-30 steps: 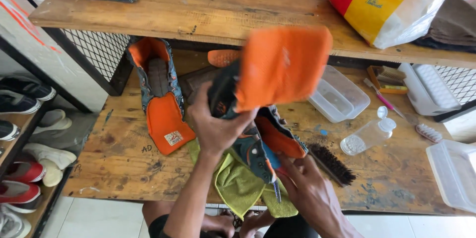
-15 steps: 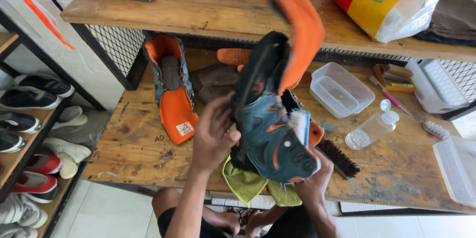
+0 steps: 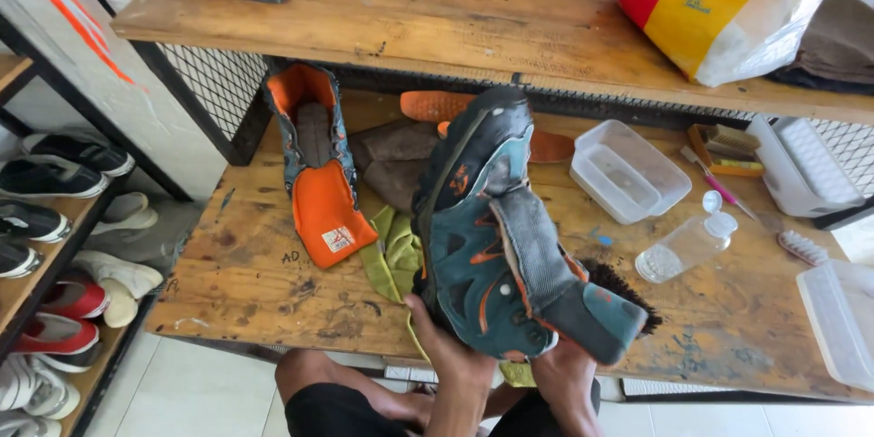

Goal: The person cleans a pair of teal and orange rollerblade boots using a toothbrush and a cleaning solution. They scrub the exterior and interior of the boots, focusing on the straps and buckles, and occasionally dip the brush into a container of liquid.

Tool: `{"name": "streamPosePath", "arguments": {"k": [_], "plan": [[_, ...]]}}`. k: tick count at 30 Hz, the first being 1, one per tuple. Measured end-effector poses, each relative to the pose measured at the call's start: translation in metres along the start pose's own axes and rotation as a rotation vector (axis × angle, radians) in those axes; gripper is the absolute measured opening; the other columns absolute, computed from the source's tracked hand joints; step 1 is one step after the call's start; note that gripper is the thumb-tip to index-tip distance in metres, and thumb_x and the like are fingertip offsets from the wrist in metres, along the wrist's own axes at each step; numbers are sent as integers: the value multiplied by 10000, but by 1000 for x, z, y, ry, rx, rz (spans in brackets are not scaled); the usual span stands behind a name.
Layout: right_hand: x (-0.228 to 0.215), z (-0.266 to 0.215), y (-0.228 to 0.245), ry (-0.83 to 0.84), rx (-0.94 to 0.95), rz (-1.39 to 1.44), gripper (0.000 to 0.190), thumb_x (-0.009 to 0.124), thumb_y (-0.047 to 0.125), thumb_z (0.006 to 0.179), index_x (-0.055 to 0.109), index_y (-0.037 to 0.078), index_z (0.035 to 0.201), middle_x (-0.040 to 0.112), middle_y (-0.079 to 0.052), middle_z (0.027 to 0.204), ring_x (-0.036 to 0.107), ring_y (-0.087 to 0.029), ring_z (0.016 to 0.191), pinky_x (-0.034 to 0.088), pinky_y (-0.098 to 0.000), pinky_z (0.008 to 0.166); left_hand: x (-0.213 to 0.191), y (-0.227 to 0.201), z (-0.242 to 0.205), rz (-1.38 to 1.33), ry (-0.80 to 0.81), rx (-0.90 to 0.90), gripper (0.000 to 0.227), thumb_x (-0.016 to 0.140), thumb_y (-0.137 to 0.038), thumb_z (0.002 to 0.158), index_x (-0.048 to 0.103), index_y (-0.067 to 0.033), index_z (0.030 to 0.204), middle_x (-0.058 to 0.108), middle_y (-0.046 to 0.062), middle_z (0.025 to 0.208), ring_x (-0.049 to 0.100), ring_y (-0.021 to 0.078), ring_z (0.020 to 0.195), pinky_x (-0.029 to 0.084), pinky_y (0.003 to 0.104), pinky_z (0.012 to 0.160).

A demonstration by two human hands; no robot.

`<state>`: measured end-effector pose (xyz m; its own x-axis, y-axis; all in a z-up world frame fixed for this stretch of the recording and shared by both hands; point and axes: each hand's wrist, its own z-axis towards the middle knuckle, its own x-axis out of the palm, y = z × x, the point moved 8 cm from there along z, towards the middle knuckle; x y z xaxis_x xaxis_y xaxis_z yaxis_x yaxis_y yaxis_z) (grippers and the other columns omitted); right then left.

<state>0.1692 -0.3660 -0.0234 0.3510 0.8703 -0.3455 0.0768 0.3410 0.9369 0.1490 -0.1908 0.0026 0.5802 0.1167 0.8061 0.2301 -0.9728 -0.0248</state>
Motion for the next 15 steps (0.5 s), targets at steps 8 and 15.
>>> {"name": "streamPosePath", "arguments": {"k": [8,15], "plan": [[-6,-24,65,581,-549,-549,158,650,286,932,786,204,933,702,-43,790,725,-276,662,530,-405,585,-3,-17,49,77,171,127,860,541,-583,785,561,6,1413,621,285,1335,590,476,1206,486,605,1013],[-16,-23,77,773,-493,-604,239,626,293,921,753,159,769,710,-21,810,717,-223,676,498,-392,610,-27,-4,57,158,233,123,812,623,-586,745,622,-12,1319,686,272,1253,644,455,1144,526,595,956]]}}
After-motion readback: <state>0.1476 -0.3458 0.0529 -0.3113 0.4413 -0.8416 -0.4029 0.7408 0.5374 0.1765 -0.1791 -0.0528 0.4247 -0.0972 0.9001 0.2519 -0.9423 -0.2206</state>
